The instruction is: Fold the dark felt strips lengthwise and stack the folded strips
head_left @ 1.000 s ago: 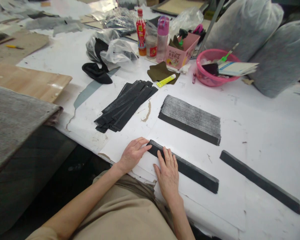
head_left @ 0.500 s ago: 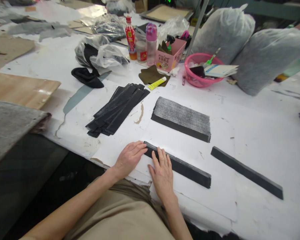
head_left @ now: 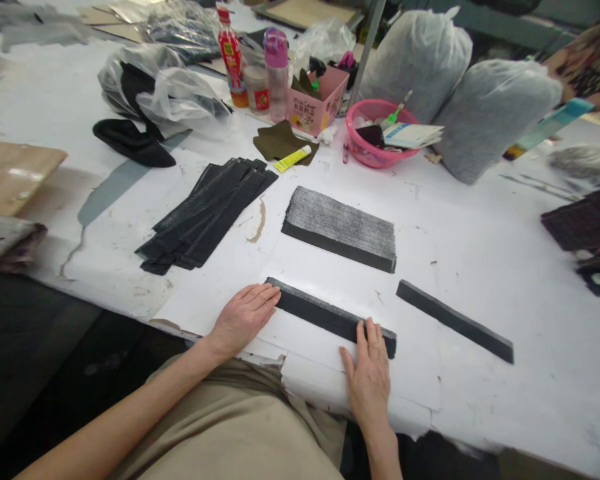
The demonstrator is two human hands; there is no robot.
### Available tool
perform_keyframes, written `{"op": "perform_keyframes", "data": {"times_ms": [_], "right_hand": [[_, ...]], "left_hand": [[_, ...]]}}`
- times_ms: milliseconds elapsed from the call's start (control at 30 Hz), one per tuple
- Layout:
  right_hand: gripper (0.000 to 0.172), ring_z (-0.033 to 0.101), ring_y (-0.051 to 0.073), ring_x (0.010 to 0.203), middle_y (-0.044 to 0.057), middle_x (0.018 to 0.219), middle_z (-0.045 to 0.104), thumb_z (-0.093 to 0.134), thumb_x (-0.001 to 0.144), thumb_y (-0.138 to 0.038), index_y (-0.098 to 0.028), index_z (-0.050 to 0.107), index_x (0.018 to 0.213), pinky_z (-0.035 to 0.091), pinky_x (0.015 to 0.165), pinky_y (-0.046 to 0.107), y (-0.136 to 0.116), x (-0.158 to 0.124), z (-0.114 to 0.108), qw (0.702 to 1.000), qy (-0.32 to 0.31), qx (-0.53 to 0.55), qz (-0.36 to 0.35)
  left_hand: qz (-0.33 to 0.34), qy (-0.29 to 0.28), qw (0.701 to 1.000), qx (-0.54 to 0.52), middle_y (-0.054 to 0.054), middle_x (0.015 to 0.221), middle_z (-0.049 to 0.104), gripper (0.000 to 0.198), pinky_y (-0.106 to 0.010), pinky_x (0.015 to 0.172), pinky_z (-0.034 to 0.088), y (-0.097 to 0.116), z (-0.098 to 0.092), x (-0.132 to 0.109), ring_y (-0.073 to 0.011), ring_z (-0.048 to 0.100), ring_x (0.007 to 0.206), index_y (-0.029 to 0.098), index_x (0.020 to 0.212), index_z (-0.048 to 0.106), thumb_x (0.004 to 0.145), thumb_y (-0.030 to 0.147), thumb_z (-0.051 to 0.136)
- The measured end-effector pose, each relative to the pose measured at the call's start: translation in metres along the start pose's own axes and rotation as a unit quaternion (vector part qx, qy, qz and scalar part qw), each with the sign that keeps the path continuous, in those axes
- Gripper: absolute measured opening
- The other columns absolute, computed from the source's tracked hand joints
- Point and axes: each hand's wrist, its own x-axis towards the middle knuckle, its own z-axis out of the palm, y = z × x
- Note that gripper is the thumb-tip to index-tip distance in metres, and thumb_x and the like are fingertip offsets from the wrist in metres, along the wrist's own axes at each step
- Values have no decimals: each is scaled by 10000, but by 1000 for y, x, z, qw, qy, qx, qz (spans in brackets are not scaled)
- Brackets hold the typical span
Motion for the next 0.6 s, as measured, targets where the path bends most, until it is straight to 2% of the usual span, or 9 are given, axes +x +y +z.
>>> {"op": "perform_keyframes", "data": {"times_ms": [100, 200, 267, 400, 500, 600], "right_hand": [[460, 397, 283, 1313, 149, 1432, 432, 378, 993, -409, -149, 495, 1354, 396, 1042, 490, 5, -11, -7, 997, 59, 10, 38], [380, 529, 267, 1121, 146, 1216, 582, 431, 978, -388, -149, 614, 1211, 461, 952, 451, 0, -18, -9, 995, 86, 9, 48], [360, 553, 258, 1026, 144, 1145, 595, 439, 975, -391, -153, 659, 1130, 488, 885, 424, -4, -22, -10, 994, 94, 6, 49], [341, 548, 241, 922, 148, 1221, 547, 445, 970, -391, -179, 708, 1014, 497, 805, 401, -3, -26, -12, 991, 126, -10, 52], [367, 539, 251, 907, 144, 1135, 576, 449, 963, -424, -180, 715, 897, 487, 779, 400, 3, -25, -19, 990, 132, -22, 47], [386, 540, 253, 892, 117, 977, 603, 438, 963, -452, -190, 677, 809, 471, 764, 383, 1, -10, -26, 992, 117, -15, 41]], "left_hand": [[7, 13, 999, -32, -78, 1220, 638, 291, -389, 1004, 477, -7, 3, 10, -210, 567, 1162, 195, 1196, 617, 937, 171, 486], [29, 14, 998, -45, -71, 1142, 650, 240, -358, 975, 496, -16, 7, 26, -185, 577, 1112, 190, 1115, 644, 945, 173, 475], [36, 20, 999, -28, -60, 1096, 640, 196, -357, 969, 487, -22, 8, 37, -186, 564, 1099, 199, 1031, 665, 939, 178, 493], [37, 20, 999, -2, -47, 1030, 630, 123, -378, 937, 458, -29, 6, 50, -206, 552, 1063, 216, 889, 681, 912, 214, 560], [36, 3, 998, -48, -41, 941, 632, 110, -333, 858, 471, -33, 4, 51, -174, 571, 939, 207, 909, 673, 913, 238, 567], [31, 13, 996, -85, -56, 928, 626, 134, -322, 844, 475, -38, 5, 49, -173, 571, 926, 189, 959, 663, 920, 263, 558]]}}
